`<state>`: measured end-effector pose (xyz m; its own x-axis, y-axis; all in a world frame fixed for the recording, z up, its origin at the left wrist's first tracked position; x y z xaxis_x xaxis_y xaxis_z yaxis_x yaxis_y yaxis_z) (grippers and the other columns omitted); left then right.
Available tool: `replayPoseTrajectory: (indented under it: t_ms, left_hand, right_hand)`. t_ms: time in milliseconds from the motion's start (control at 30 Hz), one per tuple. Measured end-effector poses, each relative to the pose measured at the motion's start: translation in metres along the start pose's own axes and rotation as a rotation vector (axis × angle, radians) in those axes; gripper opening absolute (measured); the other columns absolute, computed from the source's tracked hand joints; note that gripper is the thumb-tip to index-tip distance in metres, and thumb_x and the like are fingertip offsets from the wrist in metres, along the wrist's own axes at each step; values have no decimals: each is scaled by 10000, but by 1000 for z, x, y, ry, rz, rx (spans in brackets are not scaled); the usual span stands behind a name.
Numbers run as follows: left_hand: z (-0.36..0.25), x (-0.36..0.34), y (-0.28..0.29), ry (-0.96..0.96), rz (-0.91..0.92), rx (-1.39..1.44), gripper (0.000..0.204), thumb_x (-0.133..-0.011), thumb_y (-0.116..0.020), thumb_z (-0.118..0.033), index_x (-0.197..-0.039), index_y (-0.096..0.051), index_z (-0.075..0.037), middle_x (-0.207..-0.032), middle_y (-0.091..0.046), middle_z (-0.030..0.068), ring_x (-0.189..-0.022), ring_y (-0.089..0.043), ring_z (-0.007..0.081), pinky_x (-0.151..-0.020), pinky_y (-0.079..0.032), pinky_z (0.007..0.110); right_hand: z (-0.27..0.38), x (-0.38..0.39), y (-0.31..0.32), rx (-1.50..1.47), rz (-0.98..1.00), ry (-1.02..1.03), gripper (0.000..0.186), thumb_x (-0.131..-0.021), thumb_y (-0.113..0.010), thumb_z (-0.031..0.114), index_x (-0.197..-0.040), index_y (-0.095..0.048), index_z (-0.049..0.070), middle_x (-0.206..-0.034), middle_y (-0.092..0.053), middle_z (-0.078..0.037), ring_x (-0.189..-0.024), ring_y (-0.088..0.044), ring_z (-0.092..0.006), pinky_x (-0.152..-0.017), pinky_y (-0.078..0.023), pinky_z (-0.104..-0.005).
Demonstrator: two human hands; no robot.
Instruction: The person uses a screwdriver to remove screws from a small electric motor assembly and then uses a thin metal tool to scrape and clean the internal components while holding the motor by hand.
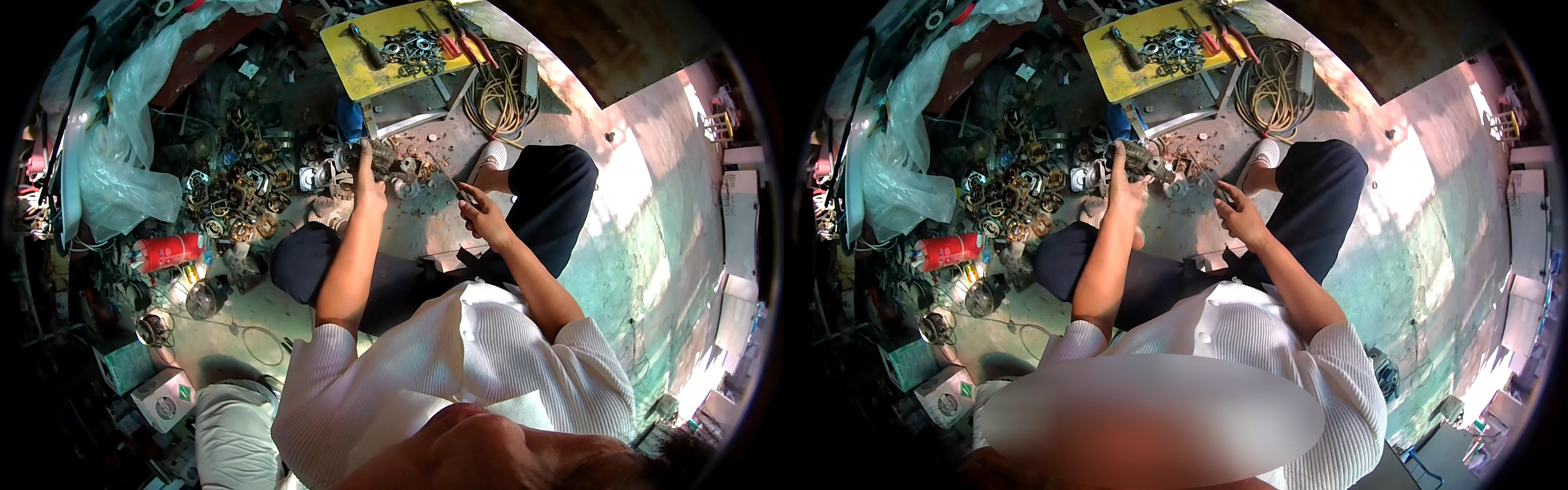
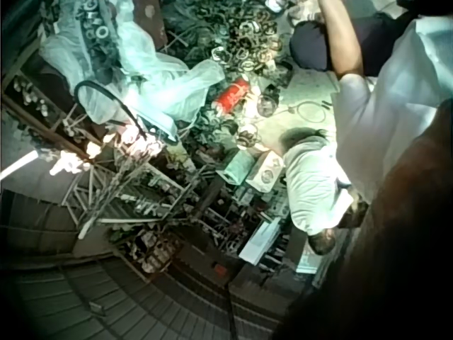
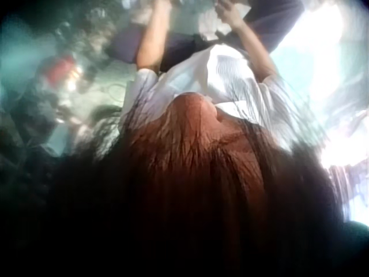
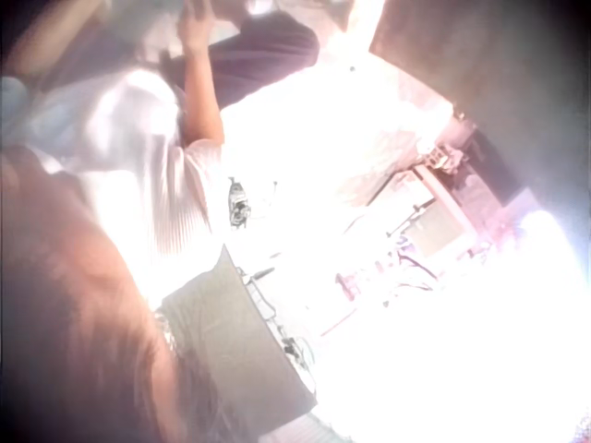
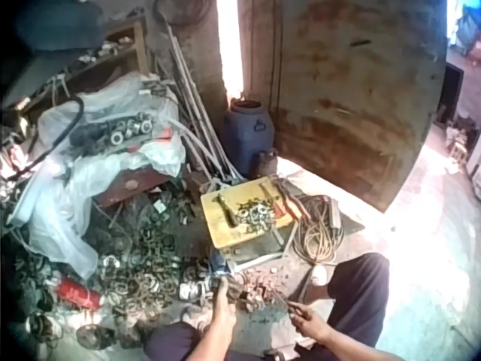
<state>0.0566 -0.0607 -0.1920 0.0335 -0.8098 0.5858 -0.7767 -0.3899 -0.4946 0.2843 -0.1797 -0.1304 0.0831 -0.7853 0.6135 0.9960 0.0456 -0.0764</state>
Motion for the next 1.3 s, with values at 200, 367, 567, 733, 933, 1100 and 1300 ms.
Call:
replayPoseTrajectory:
  t_ms: [200,367,567,733,933,1100,1300]
  left_hand:
    - [0,28,-19,306,70,303,1114,-588,-692,-803,-1433,-383,-146,-1503,-336,106,-1435,-191,316,-1161,-4,515]
    - [-8,22,-10,334,-26,385,1010,-632,-698,-753,-1397,-426,-152,-1475,-380,98,-1391,-284,339,-1138,-137,537]
    - [-24,18,-8,273,25,376,753,-675,-725,-593,-1265,-540,-164,-1346,-495,71,-1283,-410,318,-1060,-299,579]
    - [-28,30,-17,309,-10,423,874,-612,-838,-539,-1316,-475,-170,-1375,-419,68,-1283,-373,285,-998,-381,597]
    - [-23,25,-18,278,-33,351,1300,-505,-879,-623,-1506,-198,-149,-1476,-279,180,-1328,-333,341,-1043,-348,518]
    - [-15,8,-6,268,-32,347,1214,-510,-871,-633,-1453,-281,-147,-1463,-308,125,-1327,-334,307,-1014,-401,538]
    - [-19,13,-10,278,42,359,1187,-508,-840,-681,-1433,-334,-136,-1497,-273,105,-1345,-313,291,-1056,-351,561]
  right_hand:
    - [2,3,1,-83,-83,2,460,-967,-587,216,-1365,-400,82,-733,-453,34,-567,-419,-60,-460,-304,-218]
    - [12,7,-7,-69,-47,66,454,-959,-602,227,-1339,-424,54,-721,-468,22,-564,-444,-64,-453,-315,-224]
    - [11,9,-12,28,-52,112,455,-953,-613,234,-1332,-444,45,-705,-493,2,-560,-472,-69,-445,-343,-230]
    - [14,15,-17,67,-43,115,395,-978,-582,224,-1318,-442,79,-755,-463,35,-550,-402,-49,-442,-288,-214]
    - [12,17,-17,53,-34,126,387,-980,-578,219,-1315,-444,79,-750,-461,40,-539,-394,-45,-440,-283,-212]
    - [9,15,-16,50,-43,154,432,-952,-611,216,-1316,-468,32,-705,-512,5,-555,-483,-65,-461,-356,-228]
    - [17,23,-25,49,-25,135,413,-955,-608,202,-1299,-474,17,-718,-508,11,-590,-490,-66,-513,-375,-233]
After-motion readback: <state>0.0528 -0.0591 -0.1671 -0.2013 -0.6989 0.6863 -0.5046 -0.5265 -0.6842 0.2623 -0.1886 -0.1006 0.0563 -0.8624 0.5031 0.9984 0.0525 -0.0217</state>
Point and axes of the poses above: each hand's wrist, its own x-axis away from the middle knuckle, its own y-axis out of the back of the hand, z = x × y, the point moved 9 cm from there along -x, towards the middle knuckle
